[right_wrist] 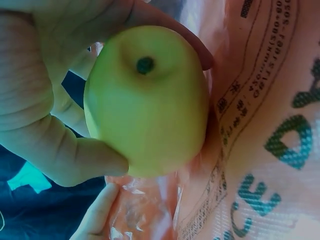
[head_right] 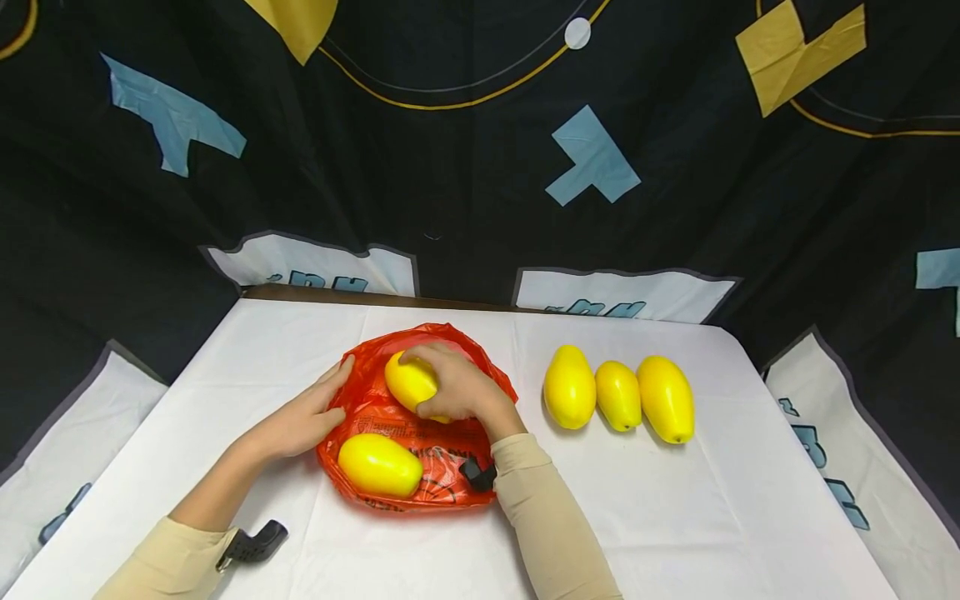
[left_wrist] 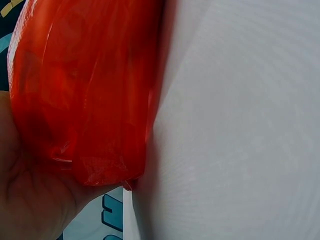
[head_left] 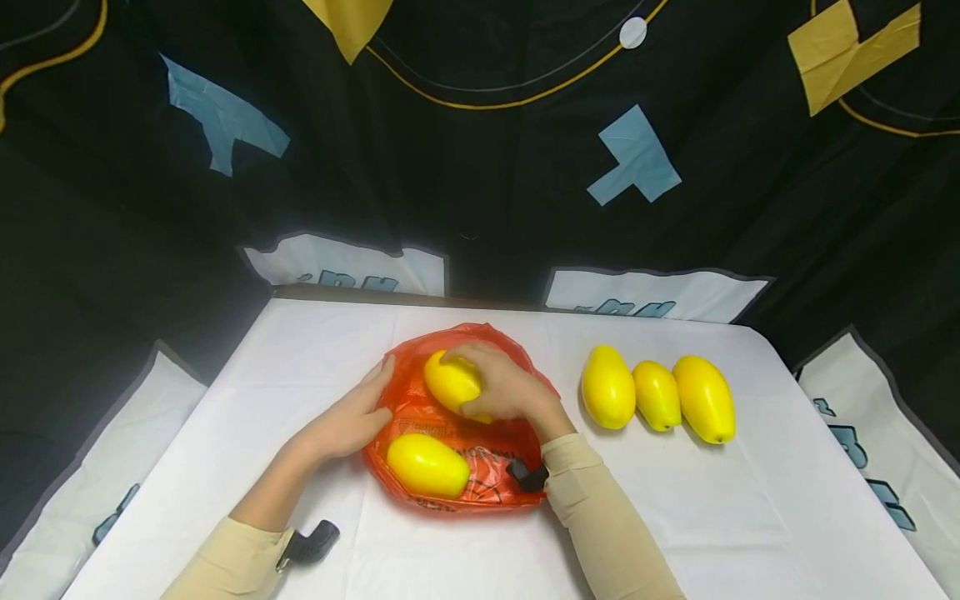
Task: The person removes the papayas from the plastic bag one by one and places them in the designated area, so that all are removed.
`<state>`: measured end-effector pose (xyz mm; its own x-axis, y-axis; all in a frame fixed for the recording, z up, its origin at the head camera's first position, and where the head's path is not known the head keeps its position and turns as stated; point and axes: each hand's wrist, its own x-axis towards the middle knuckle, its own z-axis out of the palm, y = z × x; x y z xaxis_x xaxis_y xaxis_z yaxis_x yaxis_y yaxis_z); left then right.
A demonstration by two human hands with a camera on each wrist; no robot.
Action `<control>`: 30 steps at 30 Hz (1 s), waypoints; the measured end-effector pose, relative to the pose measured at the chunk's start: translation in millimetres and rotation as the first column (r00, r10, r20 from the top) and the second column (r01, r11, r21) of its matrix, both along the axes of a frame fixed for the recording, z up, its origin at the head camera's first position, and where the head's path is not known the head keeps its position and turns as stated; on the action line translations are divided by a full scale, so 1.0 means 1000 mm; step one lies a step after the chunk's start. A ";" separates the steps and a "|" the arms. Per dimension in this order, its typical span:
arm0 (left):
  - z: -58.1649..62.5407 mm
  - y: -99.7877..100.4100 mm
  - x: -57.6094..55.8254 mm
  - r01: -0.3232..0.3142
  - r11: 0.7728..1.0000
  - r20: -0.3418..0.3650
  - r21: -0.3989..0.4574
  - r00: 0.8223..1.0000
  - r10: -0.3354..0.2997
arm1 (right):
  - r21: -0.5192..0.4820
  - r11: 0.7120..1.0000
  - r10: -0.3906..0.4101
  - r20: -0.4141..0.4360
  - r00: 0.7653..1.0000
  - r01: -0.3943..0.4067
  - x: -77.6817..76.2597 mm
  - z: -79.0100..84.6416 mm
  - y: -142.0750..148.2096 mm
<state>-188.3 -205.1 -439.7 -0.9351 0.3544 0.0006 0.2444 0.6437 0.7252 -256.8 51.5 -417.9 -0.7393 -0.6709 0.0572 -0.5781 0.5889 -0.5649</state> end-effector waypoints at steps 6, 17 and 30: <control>0.000 0.001 -0.001 0.002 1.000 -0.003 0.005 1.000 -0.002 | -0.017 1.000 0.004 -0.022 1.000 -0.004 0.001 -0.003 0.003; 0.000 0.001 -0.001 0.000 1.000 -0.003 0.000 1.000 0.000 | -0.052 0.999 0.009 -0.056 0.998 -0.012 0.009 0.003 0.011; -0.002 -0.001 0.000 0.004 1.000 -0.016 -0.002 1.000 -0.004 | -0.101 0.995 -0.024 -0.100 0.995 0.013 0.018 0.018 0.023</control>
<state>-188.3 -205.7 -441.5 -0.9334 0.3585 0.0149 0.2590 0.6443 0.7196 -238.5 74.6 -399.4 -0.7385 -0.6443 0.1988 -0.6249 0.5433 -0.5607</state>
